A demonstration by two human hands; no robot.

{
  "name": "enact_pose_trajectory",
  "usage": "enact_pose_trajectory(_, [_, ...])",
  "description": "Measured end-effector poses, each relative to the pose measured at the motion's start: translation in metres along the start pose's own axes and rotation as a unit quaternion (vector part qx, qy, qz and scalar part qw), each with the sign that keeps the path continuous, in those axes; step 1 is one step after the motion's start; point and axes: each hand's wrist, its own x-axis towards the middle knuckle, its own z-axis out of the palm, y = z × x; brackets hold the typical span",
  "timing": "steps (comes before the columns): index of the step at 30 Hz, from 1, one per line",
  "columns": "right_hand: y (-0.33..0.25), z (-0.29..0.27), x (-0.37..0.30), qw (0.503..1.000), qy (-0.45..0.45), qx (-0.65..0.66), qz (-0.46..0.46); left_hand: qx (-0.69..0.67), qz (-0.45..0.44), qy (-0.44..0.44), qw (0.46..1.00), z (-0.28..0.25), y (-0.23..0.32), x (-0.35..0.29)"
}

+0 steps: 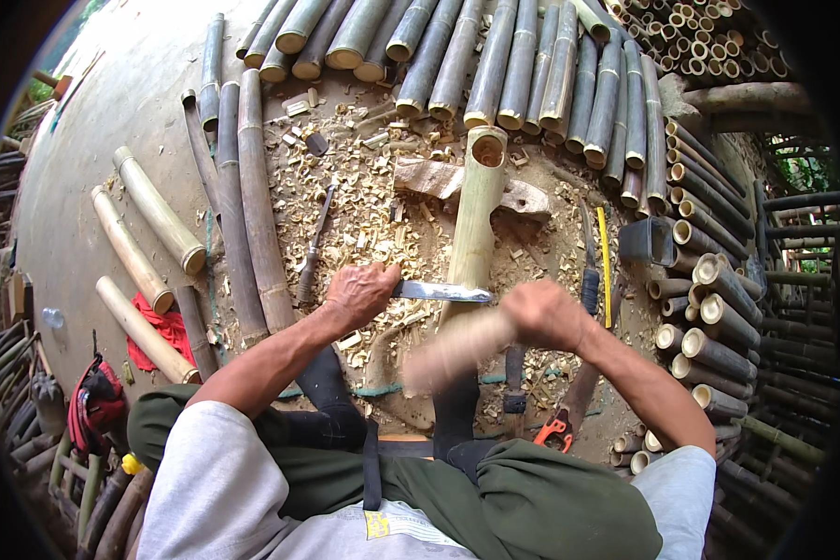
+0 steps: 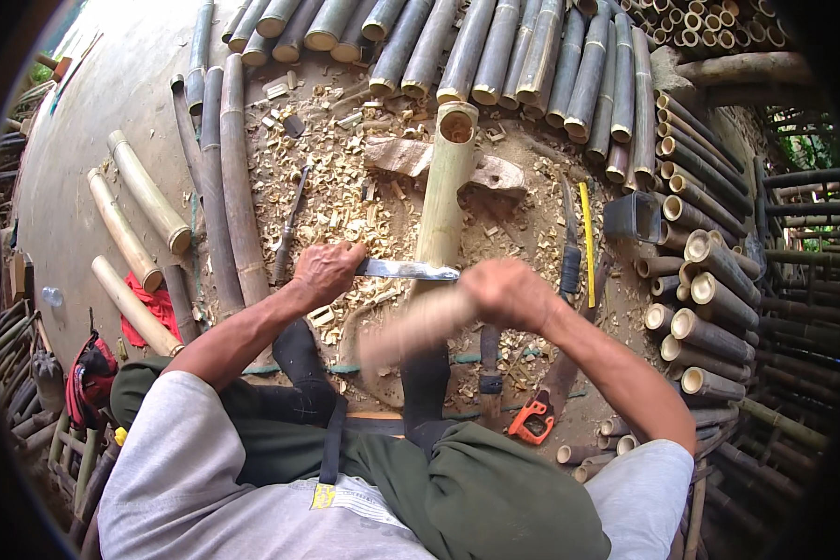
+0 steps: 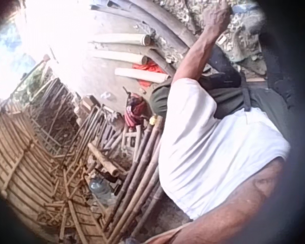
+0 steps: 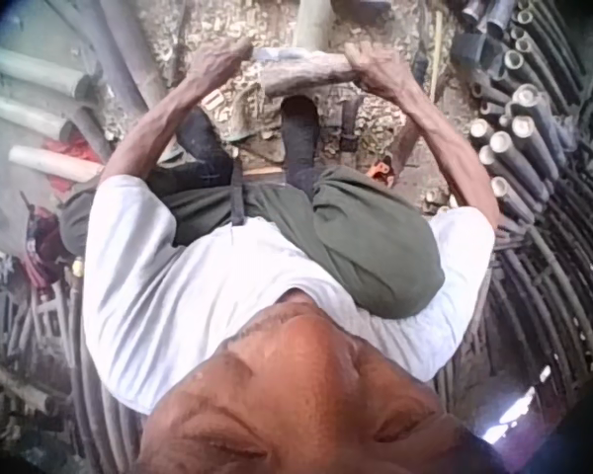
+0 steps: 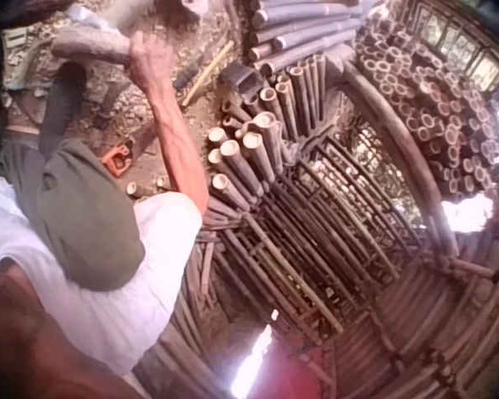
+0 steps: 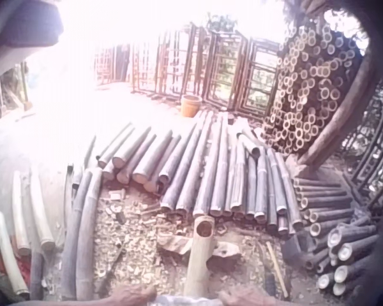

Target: The person sits on the ground surrounded by bamboo poles and uses a chisel and a wooden mallet to carve a hole into a bamboo segment. They repeatedly strike the chisel to remove material and occasionally clear debris from the hole.

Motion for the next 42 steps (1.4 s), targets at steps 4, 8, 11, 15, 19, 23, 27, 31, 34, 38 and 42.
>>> enact_pose_trajectory(4, [-0.034, -0.015, 0.015, 0.986, -0.146, -0.021, 0.083, 0.010, -0.010, 0.003, 1.000, 0.006, -0.008, -0.010])
enact_pose_trajectory(8, [-0.021, -0.006, 0.014, 0.984, 0.070, 0.001, -0.163, -0.021, -0.025, -0.006, 0.999, -0.001, -0.003, -0.004])
enact_pose_trajectory(11, [0.011, -0.006, 0.012, 0.972, -0.168, -0.088, 0.139, -0.022, -0.018, 0.023, 0.999, 0.008, -0.009, 0.000])
enact_pose_trajectory(15, [-0.042, -0.013, 0.011, 0.994, -0.024, 0.034, -0.098, -0.014, -0.030, -0.004, 0.999, 0.009, -0.009, -0.004])
enact_pose_trajectory(19, [0.021, -0.017, 0.007, 0.988, -0.084, -0.080, 0.100, -0.019, -0.027, -0.001, 0.999, 0.001, -0.004, 0.002])
enact_pose_trajectory(23, [-0.018, -0.027, 0.018, 0.999, -0.020, 0.034, -0.017, 0.007, -0.009, 0.035, 0.999, 0.007, -0.011, -0.004])
enact_pose_trajectory(27, [0.016, -0.023, 0.012, 0.999, -0.012, -0.023, -0.037, -0.012, -0.028, -0.042, 0.999, 0.000, -0.001, 0.010])
enact_pose_trajectory(31, [0.008, -0.037, 0.023, 0.985, -0.126, -0.108, 0.055, -0.033, -0.034, -0.001, 0.999, 0.012, -0.017, 0.000])
enact_pose_trajectory(34, [-0.016, -0.018, 0.018, 0.988, 0.036, -0.028, -0.149, -0.008, -0.019, -0.002, 1.000, -0.003, -0.010, 0.004])
enact_pose_trajectory(38, [0.040, -0.013, 0.006, 0.993, -0.052, -0.093, 0.048, -0.027, -0.015, -0.007, 0.999, 0.003, -0.009, 0.010])
enact_pose_trajectory(42, [-0.008, -0.031, 0.013, 0.991, -0.120, -0.049, 0.036, -0.020, -0.024, -0.007, 0.999, 0.007, -0.013, 0.005])
